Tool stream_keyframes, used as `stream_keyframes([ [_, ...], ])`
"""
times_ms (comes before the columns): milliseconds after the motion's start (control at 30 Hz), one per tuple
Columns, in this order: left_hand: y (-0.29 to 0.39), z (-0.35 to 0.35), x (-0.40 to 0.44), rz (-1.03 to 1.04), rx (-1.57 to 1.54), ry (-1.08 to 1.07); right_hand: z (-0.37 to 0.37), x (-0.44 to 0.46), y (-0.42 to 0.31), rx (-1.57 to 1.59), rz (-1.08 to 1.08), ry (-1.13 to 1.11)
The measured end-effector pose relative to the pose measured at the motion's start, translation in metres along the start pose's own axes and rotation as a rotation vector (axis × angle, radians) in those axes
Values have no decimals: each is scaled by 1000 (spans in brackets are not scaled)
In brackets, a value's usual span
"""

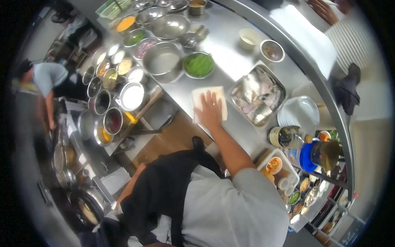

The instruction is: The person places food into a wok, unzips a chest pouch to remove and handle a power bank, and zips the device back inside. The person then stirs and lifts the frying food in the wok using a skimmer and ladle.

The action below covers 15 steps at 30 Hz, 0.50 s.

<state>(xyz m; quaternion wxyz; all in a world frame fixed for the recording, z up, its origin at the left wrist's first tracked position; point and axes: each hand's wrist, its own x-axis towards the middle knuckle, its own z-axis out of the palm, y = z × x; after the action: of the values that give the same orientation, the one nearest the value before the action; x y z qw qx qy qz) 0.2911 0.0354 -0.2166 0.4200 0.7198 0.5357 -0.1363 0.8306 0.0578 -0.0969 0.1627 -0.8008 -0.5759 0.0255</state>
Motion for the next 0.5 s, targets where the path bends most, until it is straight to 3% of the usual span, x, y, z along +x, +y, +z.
stream_keyframes([
  [33, 14, -5, -4, -19, -4, 14, 12, 18, -11, 14, -14, 5],
  [100, 63, -25, -14, -113, -100, 45, 36, 50, -39, -22, 206, 114],
  [267, -20, 12, 7, 157, -116, 20, 45, 55, -67, -15, 26, 7],
  [367, -71, 11, 22, 219, -188, -88, 27, -9, -42, -9, 137, -7],
  [467, -115, -2, 44, 319, -437, -188, -2, -97, -3, -100, 409, 43],
  [500, -33, -57, 6, 184, -519, -150, 8, -135, 25, -118, 470, 123],
])
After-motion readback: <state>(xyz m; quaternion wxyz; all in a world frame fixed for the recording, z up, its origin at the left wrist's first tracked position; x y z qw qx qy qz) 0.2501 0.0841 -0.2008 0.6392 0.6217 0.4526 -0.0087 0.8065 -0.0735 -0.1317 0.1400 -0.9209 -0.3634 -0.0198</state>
